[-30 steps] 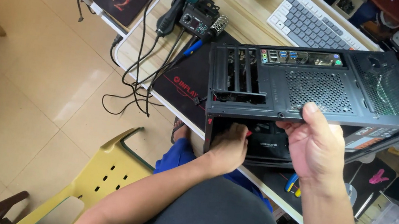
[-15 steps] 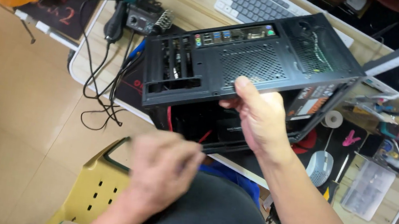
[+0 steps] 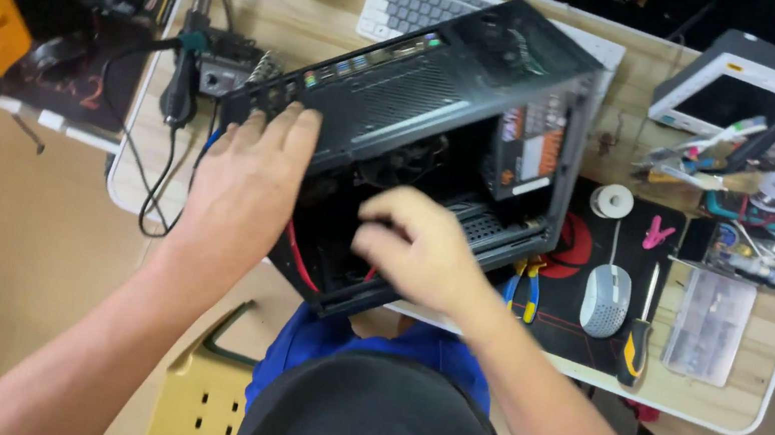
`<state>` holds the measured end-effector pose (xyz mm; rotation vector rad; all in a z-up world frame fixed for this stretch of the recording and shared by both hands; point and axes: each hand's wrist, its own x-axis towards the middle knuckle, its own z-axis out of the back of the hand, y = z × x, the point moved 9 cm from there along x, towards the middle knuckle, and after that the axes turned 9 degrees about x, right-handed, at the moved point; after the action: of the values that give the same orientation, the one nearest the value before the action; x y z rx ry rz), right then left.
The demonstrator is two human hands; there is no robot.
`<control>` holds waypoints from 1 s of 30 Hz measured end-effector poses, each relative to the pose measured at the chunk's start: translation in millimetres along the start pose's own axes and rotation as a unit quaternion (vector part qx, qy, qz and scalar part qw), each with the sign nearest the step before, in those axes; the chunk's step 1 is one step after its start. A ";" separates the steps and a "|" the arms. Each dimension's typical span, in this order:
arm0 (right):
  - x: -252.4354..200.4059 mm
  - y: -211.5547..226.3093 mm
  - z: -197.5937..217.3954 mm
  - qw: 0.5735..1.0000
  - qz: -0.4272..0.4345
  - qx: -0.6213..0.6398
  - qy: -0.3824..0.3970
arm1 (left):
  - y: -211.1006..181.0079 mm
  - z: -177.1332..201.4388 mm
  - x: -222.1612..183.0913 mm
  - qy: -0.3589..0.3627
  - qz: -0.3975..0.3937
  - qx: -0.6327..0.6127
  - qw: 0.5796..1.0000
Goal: Installing an SSD and connecting internal cables inside a desktop PC case using a screwdriver.
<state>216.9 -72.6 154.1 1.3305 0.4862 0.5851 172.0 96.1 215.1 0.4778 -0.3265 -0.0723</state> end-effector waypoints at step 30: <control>-136.6 -74.1 -19.9 0.834 -0.136 -0.457 0.278 | -16.6 -86.2 -139.4 0.381 0.338 -0.405 0.760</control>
<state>108.7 -156.0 77.3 0.1468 0.7250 0.8229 68.3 139.4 94.6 -0.5170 0.3671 0.6650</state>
